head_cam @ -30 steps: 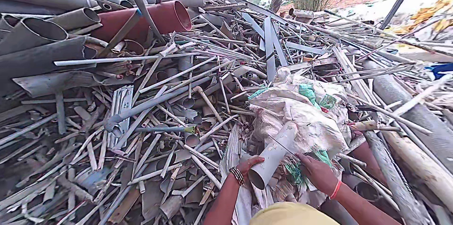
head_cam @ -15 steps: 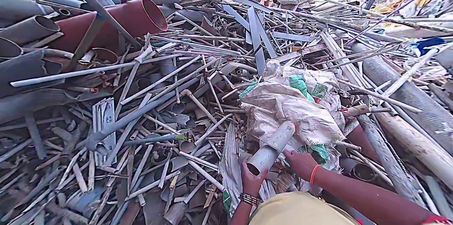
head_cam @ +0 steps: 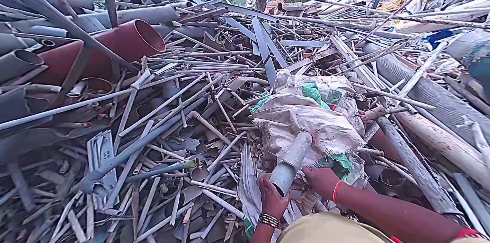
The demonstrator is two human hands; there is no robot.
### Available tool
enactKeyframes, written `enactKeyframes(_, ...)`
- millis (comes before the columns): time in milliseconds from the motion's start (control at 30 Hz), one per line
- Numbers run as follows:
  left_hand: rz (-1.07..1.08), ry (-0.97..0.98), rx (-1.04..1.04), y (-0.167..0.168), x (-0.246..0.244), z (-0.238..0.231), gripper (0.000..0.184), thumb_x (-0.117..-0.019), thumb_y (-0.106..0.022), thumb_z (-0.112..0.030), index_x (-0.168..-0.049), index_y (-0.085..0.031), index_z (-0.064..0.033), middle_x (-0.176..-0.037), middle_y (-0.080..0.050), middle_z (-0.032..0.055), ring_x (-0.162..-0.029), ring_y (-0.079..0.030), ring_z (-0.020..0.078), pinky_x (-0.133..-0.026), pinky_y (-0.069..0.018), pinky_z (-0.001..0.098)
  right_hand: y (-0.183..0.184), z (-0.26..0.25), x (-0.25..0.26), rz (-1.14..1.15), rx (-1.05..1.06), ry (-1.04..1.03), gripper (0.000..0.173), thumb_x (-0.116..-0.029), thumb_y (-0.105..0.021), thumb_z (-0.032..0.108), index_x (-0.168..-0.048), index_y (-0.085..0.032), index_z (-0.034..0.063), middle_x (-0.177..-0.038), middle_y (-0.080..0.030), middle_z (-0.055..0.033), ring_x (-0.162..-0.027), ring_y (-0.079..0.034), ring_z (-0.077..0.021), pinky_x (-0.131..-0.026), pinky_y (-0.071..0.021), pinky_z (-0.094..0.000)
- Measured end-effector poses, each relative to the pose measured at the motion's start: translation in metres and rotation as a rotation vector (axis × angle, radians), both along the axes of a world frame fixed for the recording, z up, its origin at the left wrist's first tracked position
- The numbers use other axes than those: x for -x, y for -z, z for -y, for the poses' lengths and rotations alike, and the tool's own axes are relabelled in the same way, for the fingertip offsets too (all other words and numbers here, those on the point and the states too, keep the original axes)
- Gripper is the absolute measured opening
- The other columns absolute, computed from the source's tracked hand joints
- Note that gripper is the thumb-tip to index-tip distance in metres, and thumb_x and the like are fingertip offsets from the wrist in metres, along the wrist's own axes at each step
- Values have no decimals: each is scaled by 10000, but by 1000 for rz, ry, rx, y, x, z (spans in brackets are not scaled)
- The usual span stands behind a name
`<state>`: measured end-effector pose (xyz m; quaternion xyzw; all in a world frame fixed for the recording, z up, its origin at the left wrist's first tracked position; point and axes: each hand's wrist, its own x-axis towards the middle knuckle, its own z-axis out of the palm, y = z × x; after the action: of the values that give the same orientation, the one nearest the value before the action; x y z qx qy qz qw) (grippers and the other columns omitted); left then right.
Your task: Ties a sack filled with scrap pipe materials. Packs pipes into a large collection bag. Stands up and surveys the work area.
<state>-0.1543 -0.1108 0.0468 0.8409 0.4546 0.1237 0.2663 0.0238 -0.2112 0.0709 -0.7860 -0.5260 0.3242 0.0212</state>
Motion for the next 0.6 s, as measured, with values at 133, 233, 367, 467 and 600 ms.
enactKeyframes(133, -138, -6, 3, -8, 1, 3, 986, -678, -916, -177, -1444, -391, 154, -1498, -398, 362, -1398, -423, 477, -1166, -376, 455, 8, -4, -9, 6, 50, 74, 332, -1098, -366, 122, -1405, -446, 24, -1177, -650, -295, -1107, -660, -490, -869, -527, -625)
enactKeyframes(233, -173, -50, 49, -15, -5, 5, 1010, -678, -922, -191, -1461, -374, 136, -1503, -400, 347, -1400, -429, 460, -1159, -389, 450, 3, 6, -2, -32, 21, 6, 331, -1111, -370, 163, -1390, -460, 12, -1155, -650, -298, -1079, -665, -490, -855, -527, -626)
enactKeyframes(367, -253, -95, 125, -22, -7, 11, 1035, -695, -921, -215, -1493, -341, 100, -1502, -410, 318, -1376, -458, 434, -1145, -401, 445, 21, 2, -15, 17, 56, 114, 340, -1101, -362, 138, -1408, -449, 21, -1186, -647, -300, -1109, -659, -493, -869, -527, -627)
enactKeyframes(467, -297, -115, 126, -31, -11, 15, 1048, -702, -921, -257, -1502, -338, 87, -1501, -422, 303, -1374, -471, 418, -1136, -413, 441, 10, 11, -6, 3, 29, 42, 326, -1108, -377, 159, -1387, -466, 17, -1177, -644, -295, -1085, -664, -490, -855, -531, -618)
enactKeyframes(600, -336, -118, 141, -38, -12, 22, 1042, -718, -916, -278, -1505, -333, 77, -1499, -428, 292, -1373, -473, 409, -1134, -416, 441, 24, 11, -13, -10, 32, 140, 353, -1119, -347, 192, -1406, -459, 20, -1192, -651, -294, -1113, -663, -481, -878, -528, -620)
